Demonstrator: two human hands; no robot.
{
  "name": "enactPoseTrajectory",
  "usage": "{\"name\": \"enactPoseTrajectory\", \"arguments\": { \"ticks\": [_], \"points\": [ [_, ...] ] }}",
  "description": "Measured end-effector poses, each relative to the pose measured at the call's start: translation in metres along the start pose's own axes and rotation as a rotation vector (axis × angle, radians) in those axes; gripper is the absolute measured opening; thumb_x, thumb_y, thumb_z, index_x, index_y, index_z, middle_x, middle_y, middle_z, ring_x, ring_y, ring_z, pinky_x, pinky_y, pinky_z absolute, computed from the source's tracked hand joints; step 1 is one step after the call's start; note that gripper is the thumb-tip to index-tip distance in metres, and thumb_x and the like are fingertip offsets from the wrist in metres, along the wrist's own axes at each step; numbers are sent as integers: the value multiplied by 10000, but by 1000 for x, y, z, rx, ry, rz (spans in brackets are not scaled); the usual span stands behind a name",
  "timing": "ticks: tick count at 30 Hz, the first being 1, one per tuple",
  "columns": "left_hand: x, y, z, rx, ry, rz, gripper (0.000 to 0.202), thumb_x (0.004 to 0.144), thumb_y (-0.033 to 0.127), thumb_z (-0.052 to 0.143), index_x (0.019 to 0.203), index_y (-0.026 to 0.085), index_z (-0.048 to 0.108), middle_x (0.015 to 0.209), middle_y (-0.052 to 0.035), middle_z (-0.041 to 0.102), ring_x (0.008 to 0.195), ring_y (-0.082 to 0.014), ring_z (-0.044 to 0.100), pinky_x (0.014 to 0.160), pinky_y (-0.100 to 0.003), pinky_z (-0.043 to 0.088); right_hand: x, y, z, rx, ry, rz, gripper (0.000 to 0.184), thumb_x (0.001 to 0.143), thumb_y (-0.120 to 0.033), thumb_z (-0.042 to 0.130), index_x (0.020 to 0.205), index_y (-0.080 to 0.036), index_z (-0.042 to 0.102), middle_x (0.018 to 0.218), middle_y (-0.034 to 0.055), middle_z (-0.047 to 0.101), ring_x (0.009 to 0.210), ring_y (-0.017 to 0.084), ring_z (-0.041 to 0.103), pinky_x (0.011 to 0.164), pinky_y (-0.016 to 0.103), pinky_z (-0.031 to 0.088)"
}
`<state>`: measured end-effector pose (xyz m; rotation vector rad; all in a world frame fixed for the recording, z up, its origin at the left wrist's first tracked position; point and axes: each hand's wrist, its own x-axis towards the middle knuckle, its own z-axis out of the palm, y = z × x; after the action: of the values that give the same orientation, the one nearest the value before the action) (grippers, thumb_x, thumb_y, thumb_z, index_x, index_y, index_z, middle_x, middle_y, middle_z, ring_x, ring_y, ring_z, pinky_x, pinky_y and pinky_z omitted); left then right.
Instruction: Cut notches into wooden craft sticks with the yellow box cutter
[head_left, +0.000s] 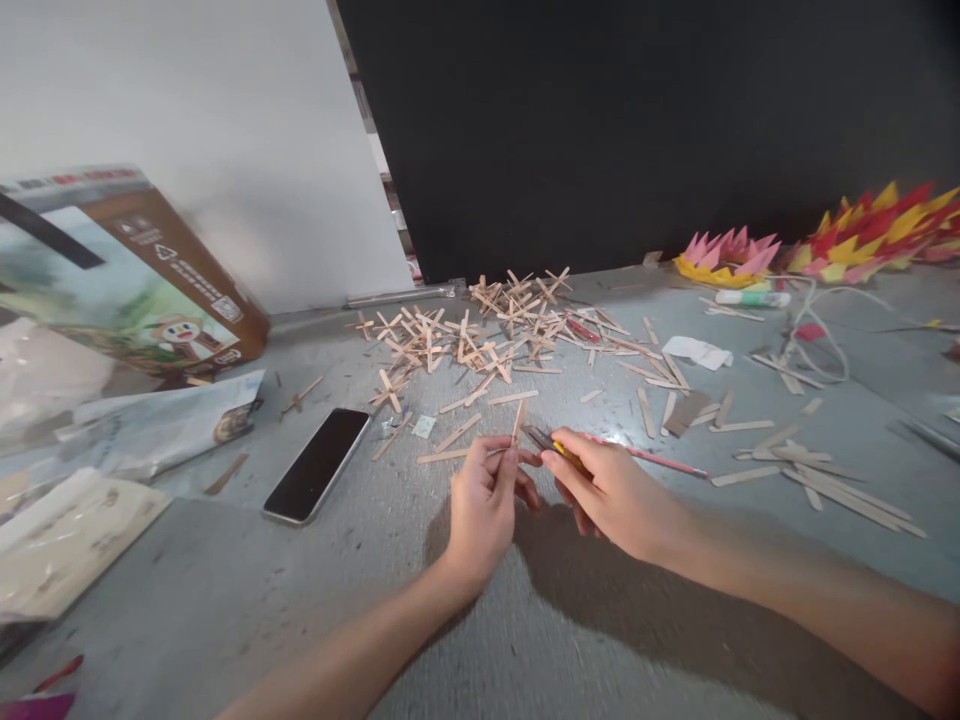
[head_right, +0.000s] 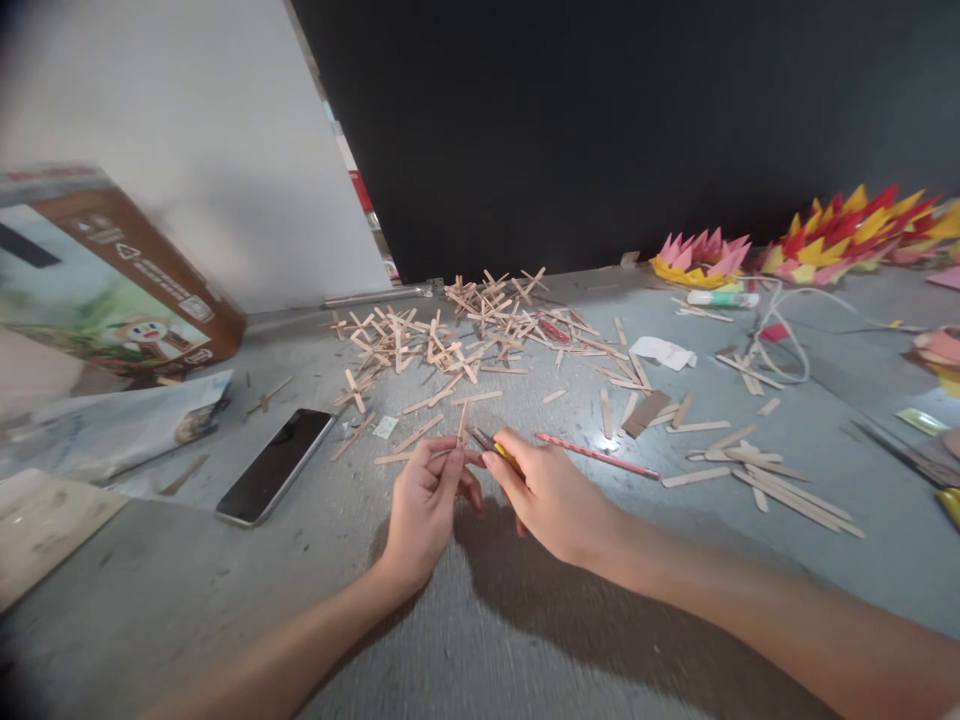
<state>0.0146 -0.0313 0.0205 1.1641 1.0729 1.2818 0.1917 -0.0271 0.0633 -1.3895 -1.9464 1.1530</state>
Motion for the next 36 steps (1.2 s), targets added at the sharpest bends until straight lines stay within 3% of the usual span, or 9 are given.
{"name": "enactPoseTrajectory", "arguments": {
  "ticks": [4, 15, 21, 26, 31, 36],
  "points": [
    [-1, 1, 0, 38, -3, 18, 330, 1019, 525, 594, 1030, 210, 499, 859, -43, 777, 499, -106, 635, 509, -245, 542, -3, -2, 0, -19, -21, 17, 370, 1108, -498, 358, 822, -266, 395, 450, -82, 487, 369, 130, 503, 440, 255, 327],
    [0, -5, -2, 125, -9, 24, 326, 1031, 526, 571, 1017, 204, 522, 843, -54, 783, 502, -116, 636, 517, -244, 515, -3, -7, 2, -114, 24, -11, 344, 1097, -419, 390, 793, -259, 407, 498, -61, 475, 419, 128, 468, 476, 285, 235],
    [-1, -3, -3, 208, -10, 53, 306, 1046, 515, 542, 1024, 210, 544, 613, 17, 694, 520, -147, 652, 587, -248, 499, -3, -6, 4, -85, 16, 28, 337, 1091, -426, 406, 799, -260, 432, 456, -66, 466, 375, 129, 470, 439, 275, 230],
    [-1, -3, -3, 259, 12, 46, 304, 1040, 499, 545, 1009, 199, 580, 595, 10, 683, 533, -154, 650, 586, -248, 482, -2, 1, 11, 18, -68, 139, 346, 1096, -470, 385, 826, -262, 446, 420, -69, 482, 320, 145, 520, 352, 243, 291],
    [-2, -2, 0, 287, 43, 24, 272, 1032, 469, 564, 985, 203, 596, 631, -1, 708, 553, -168, 676, 572, -245, 478, -1, 9, 23, 202, -122, 180, 380, 1101, -525, 334, 858, -253, 443, 531, -52, 568, 324, 133, 553, 304, 224, 362],
    [-3, -4, -1, 346, 46, 18, 268, 1043, 468, 549, 990, 209, 593, 673, -14, 739, 586, -185, 702, 586, -256, 480, -2, 5, 24, 429, -175, 263, 342, 1079, -533, 393, 877, -258, 413, 609, -74, 573, 339, 127, 571, 293, 221, 405]
  ]
}}
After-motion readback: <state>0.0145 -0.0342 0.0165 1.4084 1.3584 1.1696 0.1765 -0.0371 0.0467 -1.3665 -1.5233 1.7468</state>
